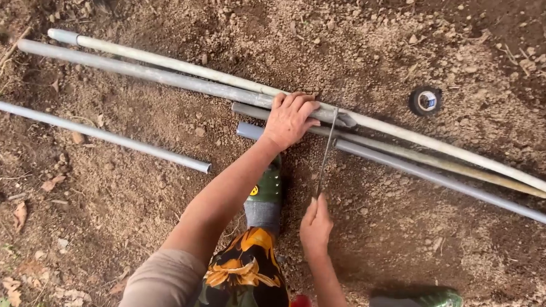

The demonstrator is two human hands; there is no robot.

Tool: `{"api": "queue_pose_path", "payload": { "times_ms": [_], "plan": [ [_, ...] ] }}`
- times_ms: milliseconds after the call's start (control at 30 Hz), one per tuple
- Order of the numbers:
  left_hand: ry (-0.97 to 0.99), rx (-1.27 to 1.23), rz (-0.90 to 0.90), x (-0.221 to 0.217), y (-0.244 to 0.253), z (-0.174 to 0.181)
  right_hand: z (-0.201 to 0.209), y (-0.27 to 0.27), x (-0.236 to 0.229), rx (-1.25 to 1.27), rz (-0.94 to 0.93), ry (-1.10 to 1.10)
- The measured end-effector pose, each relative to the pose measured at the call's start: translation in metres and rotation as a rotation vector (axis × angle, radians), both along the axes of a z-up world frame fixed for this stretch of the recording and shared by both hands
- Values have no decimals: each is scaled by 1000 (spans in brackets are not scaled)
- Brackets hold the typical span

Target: Sawing a metal or plastic pipe with a hacksaw and then connecting pipe sections together using a coupling.

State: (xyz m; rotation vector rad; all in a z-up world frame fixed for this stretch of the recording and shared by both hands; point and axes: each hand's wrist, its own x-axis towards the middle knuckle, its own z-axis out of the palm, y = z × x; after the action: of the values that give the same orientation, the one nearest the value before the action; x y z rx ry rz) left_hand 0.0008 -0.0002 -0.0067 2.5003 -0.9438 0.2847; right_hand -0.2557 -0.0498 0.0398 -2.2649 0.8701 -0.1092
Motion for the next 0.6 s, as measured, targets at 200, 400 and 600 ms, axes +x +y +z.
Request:
{"api": "queue_pose_path", "payload": {
  "times_ms": [200, 400, 600],
  "plan": [
    [36, 34, -2, -3, 0, 2, 15, -23, 72, 33, -6, -126],
    [13, 26, -6, -2, 1, 5, 13, 0, 23, -56, 21, 9],
    [33, 37, -3, -1, 0, -2, -17, 4, -4, -39, 100, 44]
  ]
}}
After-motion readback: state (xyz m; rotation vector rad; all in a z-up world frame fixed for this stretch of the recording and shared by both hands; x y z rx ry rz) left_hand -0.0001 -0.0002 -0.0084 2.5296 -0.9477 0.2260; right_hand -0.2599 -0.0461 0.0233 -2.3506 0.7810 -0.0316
